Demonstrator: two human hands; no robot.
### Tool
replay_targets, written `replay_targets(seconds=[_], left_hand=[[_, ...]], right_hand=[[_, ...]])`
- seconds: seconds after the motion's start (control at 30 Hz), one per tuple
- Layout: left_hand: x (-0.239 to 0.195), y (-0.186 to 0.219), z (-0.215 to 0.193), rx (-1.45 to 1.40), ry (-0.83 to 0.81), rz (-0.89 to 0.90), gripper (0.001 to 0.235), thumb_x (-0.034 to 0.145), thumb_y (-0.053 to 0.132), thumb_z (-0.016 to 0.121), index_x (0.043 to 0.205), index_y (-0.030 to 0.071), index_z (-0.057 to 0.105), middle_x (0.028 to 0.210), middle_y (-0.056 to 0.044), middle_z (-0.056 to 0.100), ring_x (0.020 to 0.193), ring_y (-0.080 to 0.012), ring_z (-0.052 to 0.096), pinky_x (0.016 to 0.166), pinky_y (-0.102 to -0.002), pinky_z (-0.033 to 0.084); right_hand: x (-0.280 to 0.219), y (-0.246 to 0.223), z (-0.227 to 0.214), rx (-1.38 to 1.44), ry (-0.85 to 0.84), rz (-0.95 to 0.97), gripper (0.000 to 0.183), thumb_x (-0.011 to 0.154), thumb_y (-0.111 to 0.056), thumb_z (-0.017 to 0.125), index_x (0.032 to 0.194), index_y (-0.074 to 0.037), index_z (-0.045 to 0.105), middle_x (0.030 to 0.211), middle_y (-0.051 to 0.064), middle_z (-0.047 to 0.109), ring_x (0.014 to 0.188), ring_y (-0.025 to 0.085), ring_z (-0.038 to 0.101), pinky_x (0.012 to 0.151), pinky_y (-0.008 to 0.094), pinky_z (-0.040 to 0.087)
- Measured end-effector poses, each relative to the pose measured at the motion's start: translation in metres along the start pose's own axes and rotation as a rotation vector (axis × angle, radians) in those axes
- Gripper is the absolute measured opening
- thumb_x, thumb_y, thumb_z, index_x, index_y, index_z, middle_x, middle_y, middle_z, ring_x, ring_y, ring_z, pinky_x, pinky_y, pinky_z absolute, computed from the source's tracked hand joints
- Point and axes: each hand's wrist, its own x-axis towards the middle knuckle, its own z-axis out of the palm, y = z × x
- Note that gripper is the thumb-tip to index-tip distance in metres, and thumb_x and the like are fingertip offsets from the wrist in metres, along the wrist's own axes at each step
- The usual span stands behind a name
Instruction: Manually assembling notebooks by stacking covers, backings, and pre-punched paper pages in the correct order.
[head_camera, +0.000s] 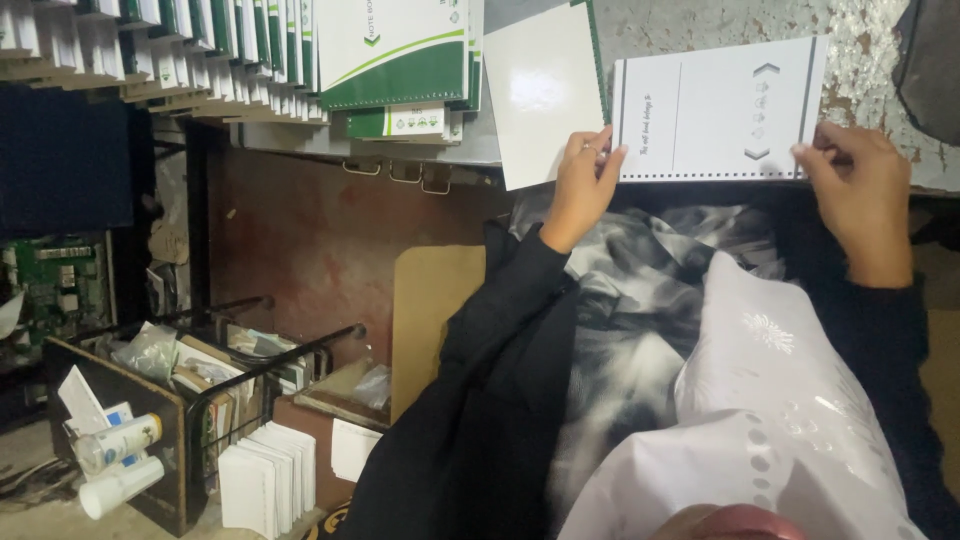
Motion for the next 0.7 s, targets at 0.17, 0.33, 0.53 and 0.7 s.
replay_targets(seconds=[0.17,0.33,0.53,0.7], left_hand=[[-0.017,-0.006,-0.002,0.009,-0.080,0.022,0.071,0.098,0.041,0.064,0.154,0.003,0.045,0.123,-0.008,0.051,0.103,-0.0200,0.059,0.097,-0.034,0.055],[-0.019,-0.015,0.003,0.046,-0.078,0.078,0.083,0.090,0.031,0.079,0.157,0.004,0.038,0.131,-0.008,0.046,0.106,-0.0219,0.057,0.106,-0.040,0.054],[-0.021,-0.015,0.004,0.043,-0.096,0.089,0.077,0.095,0.021,0.075,0.159,0.007,0.034,0.137,-0.009,0.044,0.111,-0.0259,0.058,0.108,-0.049,0.054],[-0.020,-0.020,0.008,0.068,-0.050,0.110,0.074,0.095,0.020,0.076,0.157,0.005,0.040,0.130,-0.008,0.047,0.103,-0.0220,0.057,0.103,-0.039,0.054]], right_hand=[[-0.012,-0.009,-0.004,0.135,-0.036,0.061,0.074,0.080,0.002,0.094,0.145,0.020,0.064,0.130,0.028,0.056,0.104,0.032,0.061,0.097,0.042,0.057],[-0.018,0.007,0.003,0.005,0.028,-0.102,0.072,0.077,0.002,0.099,0.142,0.019,0.073,0.130,0.030,0.062,0.097,0.032,0.064,0.094,0.043,0.058],[-0.019,0.012,0.009,0.034,0.066,-0.105,0.063,0.081,0.011,0.098,0.138,0.020,0.073,0.131,0.031,0.062,0.094,0.032,0.066,0.090,0.042,0.059],[-0.018,0.013,0.010,0.016,0.085,-0.110,0.063,0.080,0.011,0.099,0.138,0.019,0.075,0.129,0.029,0.065,0.094,0.031,0.065,0.092,0.040,0.056]])
